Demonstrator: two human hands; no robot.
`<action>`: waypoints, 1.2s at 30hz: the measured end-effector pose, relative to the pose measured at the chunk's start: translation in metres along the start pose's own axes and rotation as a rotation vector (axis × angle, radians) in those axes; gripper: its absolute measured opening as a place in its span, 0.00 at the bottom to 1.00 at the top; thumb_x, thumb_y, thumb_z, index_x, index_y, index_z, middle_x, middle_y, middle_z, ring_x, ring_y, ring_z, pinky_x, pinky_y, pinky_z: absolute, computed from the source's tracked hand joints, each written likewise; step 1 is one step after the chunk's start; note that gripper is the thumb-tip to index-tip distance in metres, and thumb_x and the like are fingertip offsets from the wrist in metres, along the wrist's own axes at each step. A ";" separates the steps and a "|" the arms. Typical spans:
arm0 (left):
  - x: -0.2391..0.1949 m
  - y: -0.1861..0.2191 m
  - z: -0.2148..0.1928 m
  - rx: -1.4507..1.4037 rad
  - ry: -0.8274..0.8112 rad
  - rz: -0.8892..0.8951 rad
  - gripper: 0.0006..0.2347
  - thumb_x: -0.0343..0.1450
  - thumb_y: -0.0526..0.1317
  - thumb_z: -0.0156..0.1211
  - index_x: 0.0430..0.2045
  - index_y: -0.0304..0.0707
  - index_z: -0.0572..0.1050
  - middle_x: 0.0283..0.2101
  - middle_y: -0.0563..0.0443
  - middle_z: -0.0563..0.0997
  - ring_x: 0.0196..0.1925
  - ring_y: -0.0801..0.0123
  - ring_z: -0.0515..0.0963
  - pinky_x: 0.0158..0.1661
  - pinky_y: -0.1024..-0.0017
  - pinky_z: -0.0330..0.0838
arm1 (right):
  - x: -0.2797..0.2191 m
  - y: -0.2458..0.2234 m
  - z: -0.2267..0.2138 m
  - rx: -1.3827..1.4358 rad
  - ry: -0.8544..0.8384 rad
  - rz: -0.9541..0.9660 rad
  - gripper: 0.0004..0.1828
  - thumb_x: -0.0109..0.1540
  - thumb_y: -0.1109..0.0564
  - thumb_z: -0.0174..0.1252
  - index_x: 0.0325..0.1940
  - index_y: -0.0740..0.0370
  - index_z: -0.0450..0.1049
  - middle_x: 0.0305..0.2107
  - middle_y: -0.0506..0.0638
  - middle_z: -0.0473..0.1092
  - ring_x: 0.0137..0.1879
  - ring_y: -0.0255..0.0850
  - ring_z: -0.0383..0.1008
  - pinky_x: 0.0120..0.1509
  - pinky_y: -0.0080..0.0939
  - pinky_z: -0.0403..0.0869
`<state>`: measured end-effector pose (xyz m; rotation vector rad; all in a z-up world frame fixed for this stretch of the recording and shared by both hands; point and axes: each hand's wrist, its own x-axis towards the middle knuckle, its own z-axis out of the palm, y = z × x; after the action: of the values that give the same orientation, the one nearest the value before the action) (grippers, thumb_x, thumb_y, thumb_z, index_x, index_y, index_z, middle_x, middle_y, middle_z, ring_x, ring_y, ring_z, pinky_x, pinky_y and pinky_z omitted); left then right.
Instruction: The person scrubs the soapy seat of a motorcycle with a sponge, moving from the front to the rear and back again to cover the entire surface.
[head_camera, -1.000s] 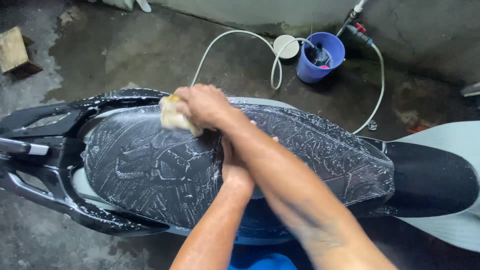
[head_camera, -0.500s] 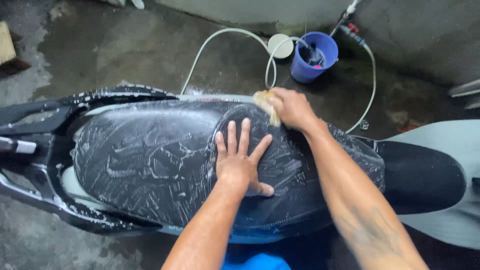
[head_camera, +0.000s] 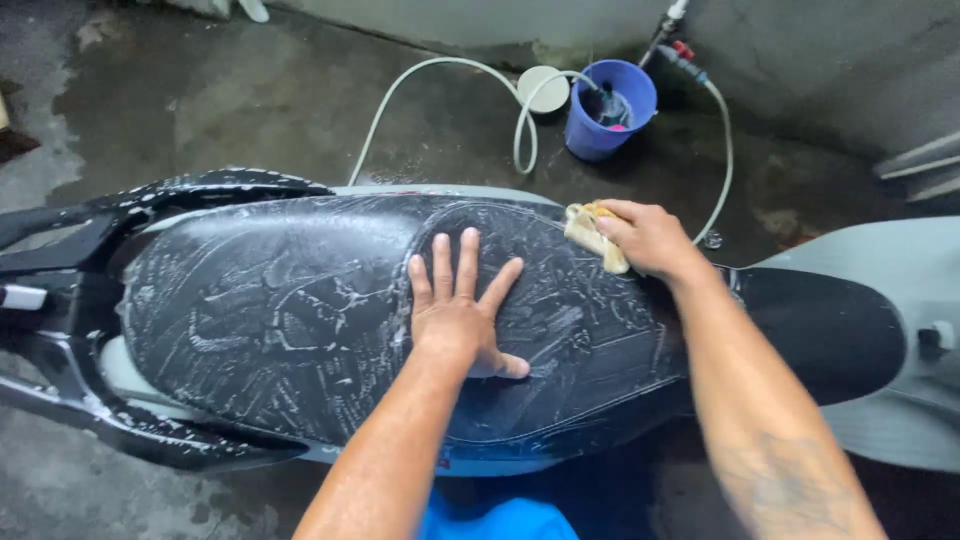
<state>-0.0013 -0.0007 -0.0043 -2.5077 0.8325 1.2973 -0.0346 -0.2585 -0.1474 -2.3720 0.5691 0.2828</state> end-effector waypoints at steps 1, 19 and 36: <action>-0.001 0.002 0.000 0.004 0.005 0.010 0.47 0.54 0.65 0.56 0.61 0.65 0.29 0.64 0.44 0.16 0.64 0.46 0.16 0.57 0.48 0.11 | -0.005 -0.009 -0.002 -0.003 0.009 0.006 0.19 0.58 0.41 0.50 0.53 0.36 0.67 0.50 0.51 0.66 0.57 0.53 0.62 0.60 0.53 0.62; 0.000 0.001 0.006 0.016 0.049 0.009 0.47 0.55 0.65 0.56 0.62 0.66 0.30 0.65 0.44 0.18 0.64 0.45 0.16 0.57 0.47 0.11 | -0.064 0.028 -0.039 0.051 -0.001 0.050 0.22 0.59 0.46 0.47 0.56 0.49 0.66 0.50 0.61 0.65 0.59 0.59 0.59 0.62 0.57 0.57; 0.007 -0.003 0.022 0.021 0.207 0.053 0.47 0.52 0.69 0.55 0.62 0.64 0.35 0.66 0.42 0.23 0.65 0.43 0.20 0.57 0.45 0.15 | -0.124 0.064 -0.026 -0.006 0.351 0.004 0.25 0.53 0.34 0.54 0.50 0.43 0.70 0.48 0.51 0.66 0.55 0.51 0.64 0.60 0.49 0.60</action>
<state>-0.0115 0.0079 -0.0228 -2.6527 0.9561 1.0494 -0.1722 -0.2788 -0.1212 -2.4417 0.7334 -0.1355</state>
